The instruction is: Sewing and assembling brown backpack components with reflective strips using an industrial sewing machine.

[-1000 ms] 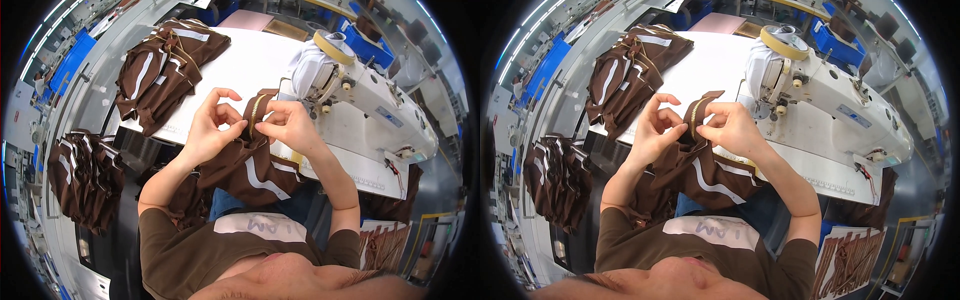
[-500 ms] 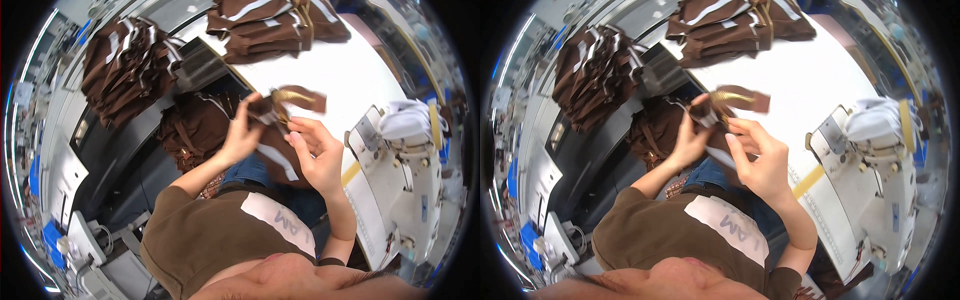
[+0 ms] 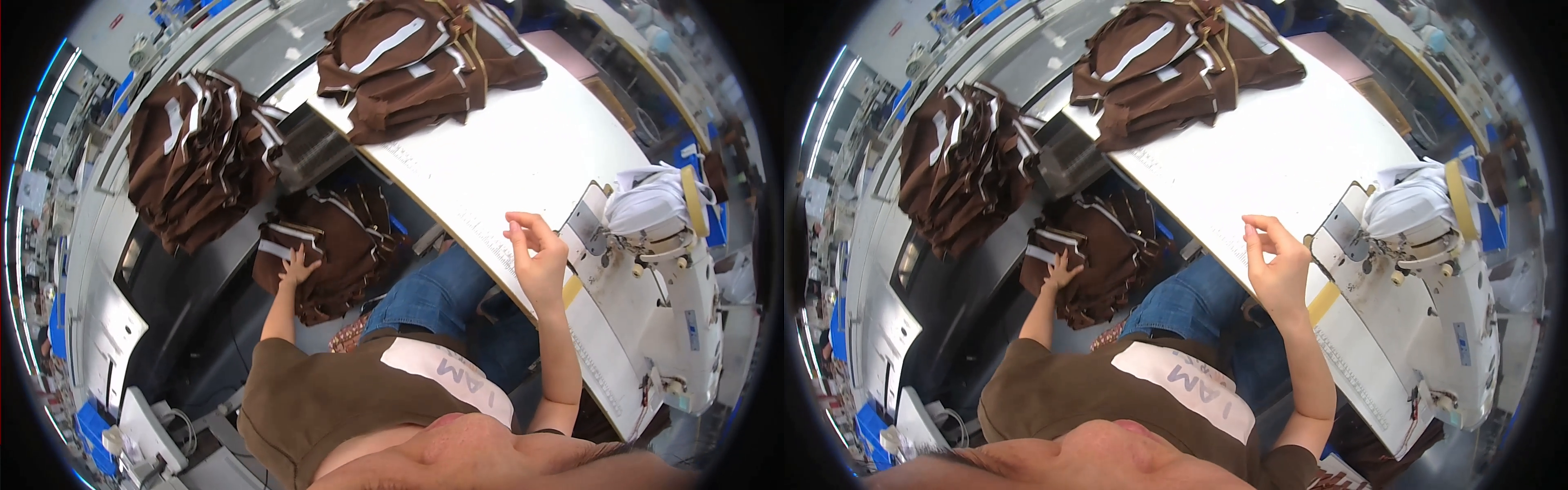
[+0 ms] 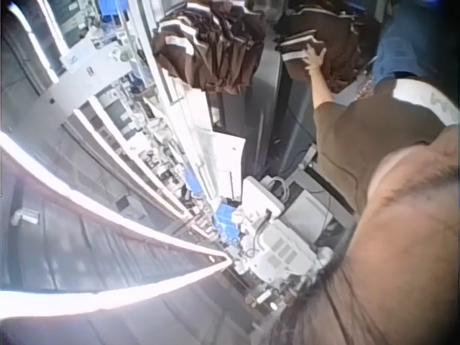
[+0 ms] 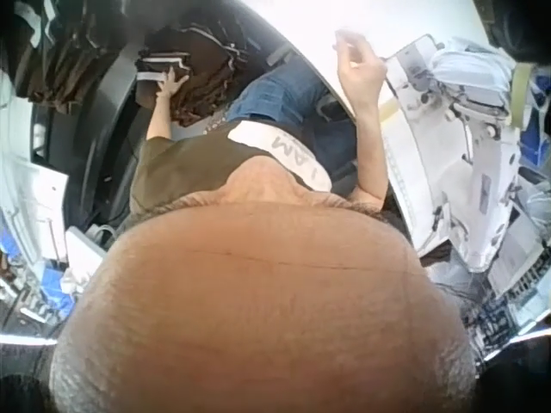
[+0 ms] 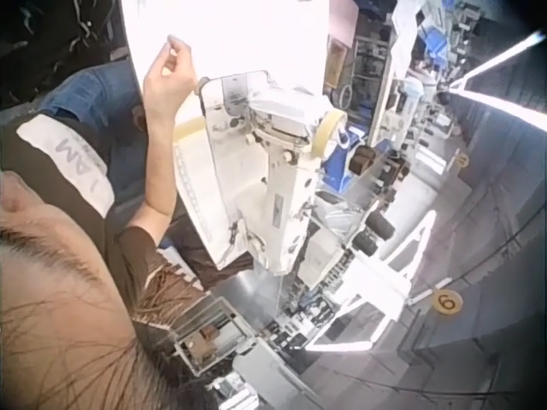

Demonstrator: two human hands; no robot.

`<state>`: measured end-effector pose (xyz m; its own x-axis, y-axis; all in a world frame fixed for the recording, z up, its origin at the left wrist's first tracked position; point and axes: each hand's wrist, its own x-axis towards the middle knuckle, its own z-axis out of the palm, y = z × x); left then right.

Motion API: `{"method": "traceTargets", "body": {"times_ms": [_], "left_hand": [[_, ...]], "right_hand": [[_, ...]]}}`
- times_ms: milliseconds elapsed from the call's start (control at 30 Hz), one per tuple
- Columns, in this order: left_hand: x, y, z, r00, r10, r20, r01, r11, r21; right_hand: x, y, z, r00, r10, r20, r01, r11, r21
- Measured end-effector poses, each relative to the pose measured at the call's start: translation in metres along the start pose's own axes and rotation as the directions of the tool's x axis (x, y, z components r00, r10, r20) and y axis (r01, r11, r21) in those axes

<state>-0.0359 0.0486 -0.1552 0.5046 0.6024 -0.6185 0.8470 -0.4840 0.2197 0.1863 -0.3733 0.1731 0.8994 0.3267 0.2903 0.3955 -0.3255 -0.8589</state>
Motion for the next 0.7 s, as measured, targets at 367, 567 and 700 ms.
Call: {"method": "traceTargets", "body": {"times_ms": [367, 567, 700], "left_hand": [[-0.119, 0.373, -0.25, -0.051, 0.758, -0.65, -0.95, 0.164, 0.267], [0.0, 0.476, -0.313, 0.211, 0.691, -0.691, -0.773, 0.551, 0.315], [-0.058, 0.498, -0.378, -0.079, 0.597, -0.798, -0.91, 0.284, 0.303]], "right_hand": [[0.008, 0.012, -0.008, 0.997, 0.064, 0.04, -0.06, 0.995, -0.083], [-0.004, 0.027, -0.017, 0.996, 0.093, 0.006, -0.092, 0.991, -0.095], [0.0, 0.025, -0.032, 0.988, 0.151, -0.014, -0.151, 0.986, -0.069]]}}
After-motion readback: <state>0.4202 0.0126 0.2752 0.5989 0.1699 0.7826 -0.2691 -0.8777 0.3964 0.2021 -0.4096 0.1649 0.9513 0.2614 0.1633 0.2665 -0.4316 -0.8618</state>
